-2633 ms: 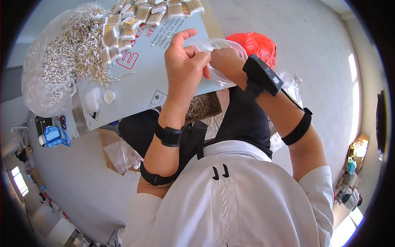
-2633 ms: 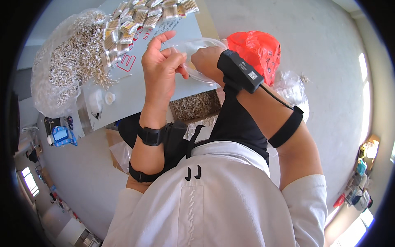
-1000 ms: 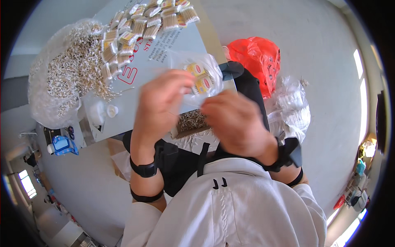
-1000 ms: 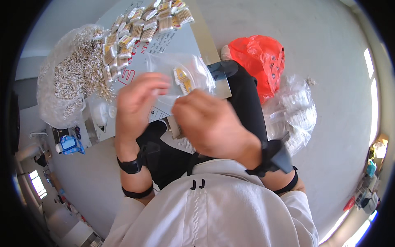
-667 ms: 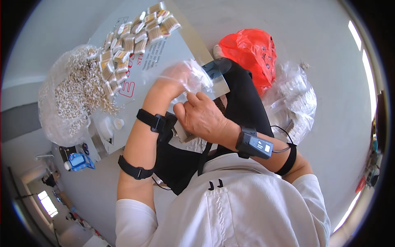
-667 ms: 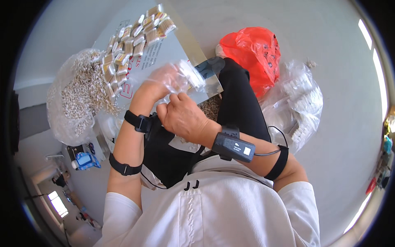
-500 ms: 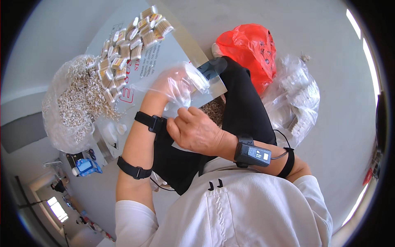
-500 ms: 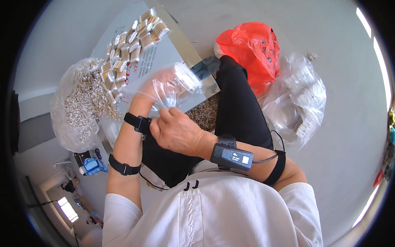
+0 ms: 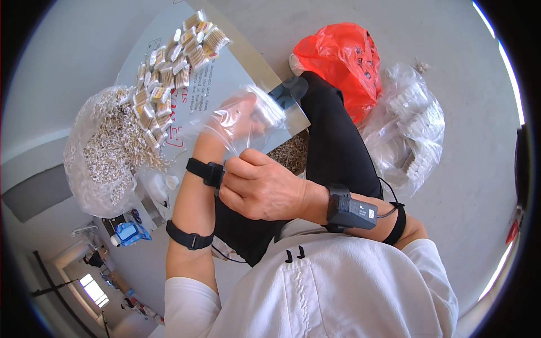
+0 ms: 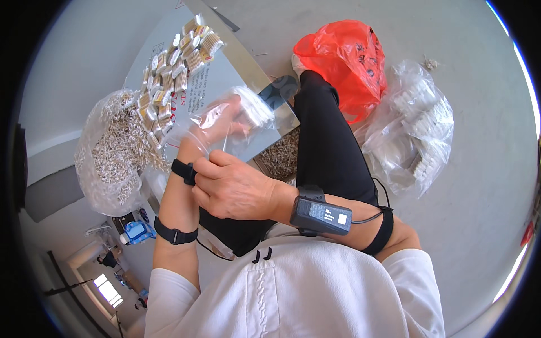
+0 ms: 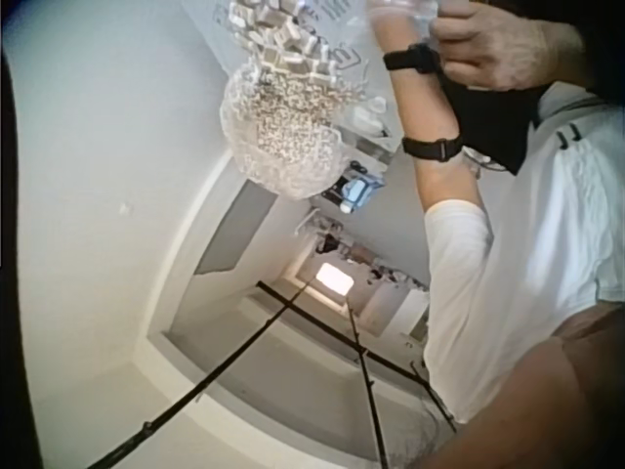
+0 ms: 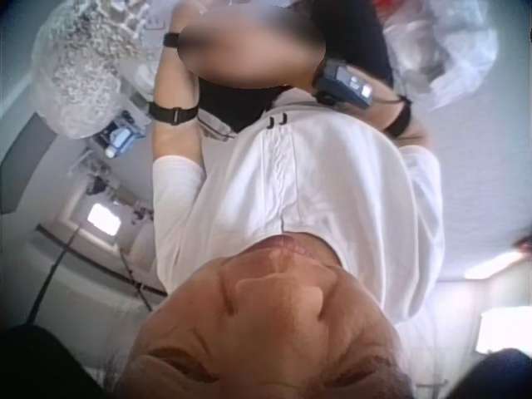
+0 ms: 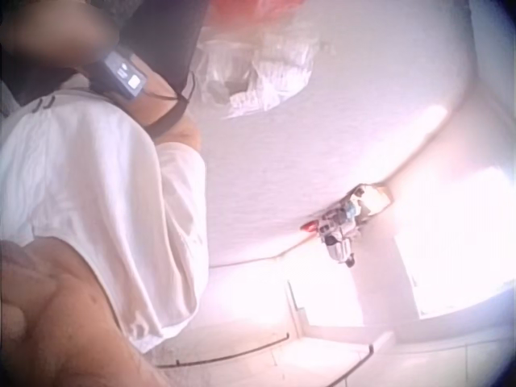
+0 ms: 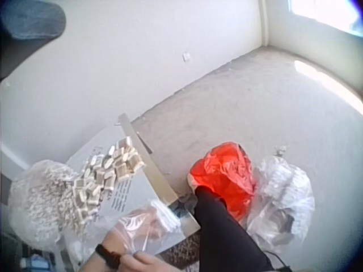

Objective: Packaging small boxes of cotton swabs into a clear plastic bag.

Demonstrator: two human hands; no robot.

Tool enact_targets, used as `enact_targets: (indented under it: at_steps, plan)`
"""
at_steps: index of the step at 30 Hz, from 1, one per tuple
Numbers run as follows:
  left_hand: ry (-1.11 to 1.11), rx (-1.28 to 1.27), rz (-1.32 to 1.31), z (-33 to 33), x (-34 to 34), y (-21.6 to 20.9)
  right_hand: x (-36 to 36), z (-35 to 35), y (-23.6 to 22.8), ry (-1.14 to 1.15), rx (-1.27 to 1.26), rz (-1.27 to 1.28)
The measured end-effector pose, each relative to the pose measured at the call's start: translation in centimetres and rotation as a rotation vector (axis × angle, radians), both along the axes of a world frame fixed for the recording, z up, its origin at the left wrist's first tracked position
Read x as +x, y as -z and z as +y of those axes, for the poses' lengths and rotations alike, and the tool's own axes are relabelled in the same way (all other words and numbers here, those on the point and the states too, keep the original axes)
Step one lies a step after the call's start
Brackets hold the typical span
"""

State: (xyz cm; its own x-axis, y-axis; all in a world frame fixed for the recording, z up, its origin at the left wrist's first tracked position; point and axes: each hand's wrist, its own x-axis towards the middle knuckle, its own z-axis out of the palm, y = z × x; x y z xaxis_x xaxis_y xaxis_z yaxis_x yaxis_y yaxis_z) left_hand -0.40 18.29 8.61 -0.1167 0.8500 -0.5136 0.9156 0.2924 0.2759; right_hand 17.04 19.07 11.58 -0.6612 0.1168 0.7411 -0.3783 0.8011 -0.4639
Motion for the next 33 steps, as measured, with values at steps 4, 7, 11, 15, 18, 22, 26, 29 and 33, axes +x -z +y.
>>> enact_targets:
  at_steps: [4,7,11,15,18,22,26,29,33]
  plan:
    - [-0.104,0.158,-0.053,-0.1,0.0,0.0,-1.0,-0.1,-0.6,-0.080,-0.063,0.092]
    - [-0.027,0.057,-0.004,0.2,-0.3,-1.0,-1.1,0.8,-0.7,-0.099,-0.073,0.034]
    - [0.072,0.336,-0.278,-2.5,-2.6,-4.8,-1.0,3.0,-1.4,0.022,-0.028,-0.008]
    - [-0.311,0.639,-0.731,-7.3,-5.1,-10.5,-0.8,4.9,-1.7,0.077,0.033,-0.055]
    - [-0.948,0.803,-0.637,-11.6,-11.6,-5.5,-0.9,5.1,-1.3,0.072,0.072,-0.024]
    - [-1.110,0.579,0.010,-14.7,-20.6,4.9,-0.7,5.6,-2.6,0.042,0.022,-0.084]
    - [-0.905,0.656,0.458,-9.9,-23.9,8.7,-0.4,6.3,-2.8,0.035,0.010,-0.195]
    - [-1.125,0.476,0.475,-6.7,-24.2,9.3,-0.5,6.3,-2.5,0.068,0.013,-0.216]
    - [-1.109,0.506,0.534,-8.1,-25.1,10.5,-0.6,6.2,-2.8,0.055,0.008,-0.233]
